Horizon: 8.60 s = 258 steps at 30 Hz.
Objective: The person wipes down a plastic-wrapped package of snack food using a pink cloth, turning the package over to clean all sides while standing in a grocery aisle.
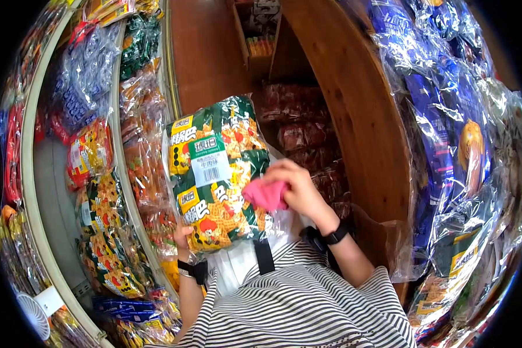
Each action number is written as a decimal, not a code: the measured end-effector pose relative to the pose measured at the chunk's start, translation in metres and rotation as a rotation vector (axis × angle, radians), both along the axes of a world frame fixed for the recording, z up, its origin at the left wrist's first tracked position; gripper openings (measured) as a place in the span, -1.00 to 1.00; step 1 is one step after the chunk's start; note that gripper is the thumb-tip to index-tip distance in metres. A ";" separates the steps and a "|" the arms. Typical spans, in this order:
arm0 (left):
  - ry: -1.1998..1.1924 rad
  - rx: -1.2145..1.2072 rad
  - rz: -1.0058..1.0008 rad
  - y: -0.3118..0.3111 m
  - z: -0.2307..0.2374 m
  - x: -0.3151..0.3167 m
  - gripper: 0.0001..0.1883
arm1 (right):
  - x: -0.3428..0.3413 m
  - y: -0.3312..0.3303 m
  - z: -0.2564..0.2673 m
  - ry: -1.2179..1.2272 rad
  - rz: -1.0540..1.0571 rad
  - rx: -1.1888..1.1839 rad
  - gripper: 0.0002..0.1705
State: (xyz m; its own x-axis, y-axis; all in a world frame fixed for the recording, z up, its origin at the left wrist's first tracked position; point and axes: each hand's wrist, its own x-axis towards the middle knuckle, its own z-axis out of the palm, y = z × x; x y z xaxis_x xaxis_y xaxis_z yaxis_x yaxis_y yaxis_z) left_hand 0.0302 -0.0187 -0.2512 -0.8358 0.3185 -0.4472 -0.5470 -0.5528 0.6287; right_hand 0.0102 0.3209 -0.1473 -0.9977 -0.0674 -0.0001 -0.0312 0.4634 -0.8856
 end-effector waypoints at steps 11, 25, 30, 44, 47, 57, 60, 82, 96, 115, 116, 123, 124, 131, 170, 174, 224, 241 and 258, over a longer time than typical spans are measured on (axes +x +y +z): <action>0.008 0.065 0.058 -0.002 -0.007 0.010 -0.10 | -0.022 -0.009 -0.010 0.179 -0.386 0.096 -0.37; -0.134 0.328 0.020 0.016 0.013 -0.008 -0.26 | -0.026 -0.077 0.038 0.051 0.844 -0.006 -0.32; -0.092 0.406 0.014 0.021 0.034 -0.010 -0.30 | -0.067 -0.104 0.044 0.174 0.534 0.209 -0.38; -0.134 0.388 0.158 0.034 0.060 -0.016 -0.42 | -0.049 -0.065 0.075 0.006 0.879 0.083 -0.54; -0.035 0.182 0.092 0.039 0.056 -0.014 -0.33 | -0.045 -0.077 0.066 0.144 0.786 0.096 -0.55; -0.015 0.050 0.084 0.045 0.072 -0.015 0.02 | -0.013 -0.053 0.048 0.141 0.808 0.056 -0.86; -0.008 0.067 0.083 0.055 0.071 -0.014 0.00 | -0.009 -0.013 0.041 0.064 0.608 0.083 -0.84; -0.030 0.024 0.022 0.056 0.066 -0.003 0.12 | 0.033 0.049 -0.036 0.243 0.053 -0.033 -0.71; 0.103 -0.092 -0.156 0.042 0.035 0.003 -0.31 | -0.031 -0.066 0.039 0.193 0.689 -0.021 -0.42; 0.153 -0.072 -0.150 0.046 0.056 -0.048 -0.23 | -0.093 -0.106 0.012 0.152 0.917 0.014 -0.50; 0.156 -0.071 -0.148 0.046 0.056 -0.050 -0.23 | -0.098 -0.110 0.014 0.131 0.915 0.056 -0.51; 0.161 -0.070 -0.117 0.037 0.056 -0.048 -0.20 | -0.186 -0.095 -0.026 0.248 0.775 0.242 -0.53; 0.162 -0.071 -0.116 0.036 0.056 -0.047 -0.20 | -0.190 -0.092 -0.022 0.292 0.704 0.285 -0.55; 0.171 -0.066 -0.099 0.034 0.053 -0.046 -0.17 | -0.168 -0.096 -0.008 0.326 0.572 0.358 -0.48; 0.032 0.211 0.050 0.020 0.011 0.015 -0.16 | -0.221 -0.185 -0.022 0.405 0.571 0.694 -0.61; -0.019 0.253 0.039 0.018 0.009 0.018 -0.15 | -0.160 -0.204 -0.014 0.444 0.926 0.460 -0.74; 0.148 0.020 -0.011 0.020 0.024 0.015 0.21 | -0.186 0.009 -0.081 0.098 0.103 0.356 -0.40; 0.066 0.088 -0.019 0.019 0.027 0.006 0.23 | -0.105 -0.025 0.018 0.037 0.207 0.119 -0.44; -0.118 0.129 -0.002 0.011 0.002 0.015 0.17 | -0.080 -0.155 -0.003 0.149 0.862 0.150 -0.52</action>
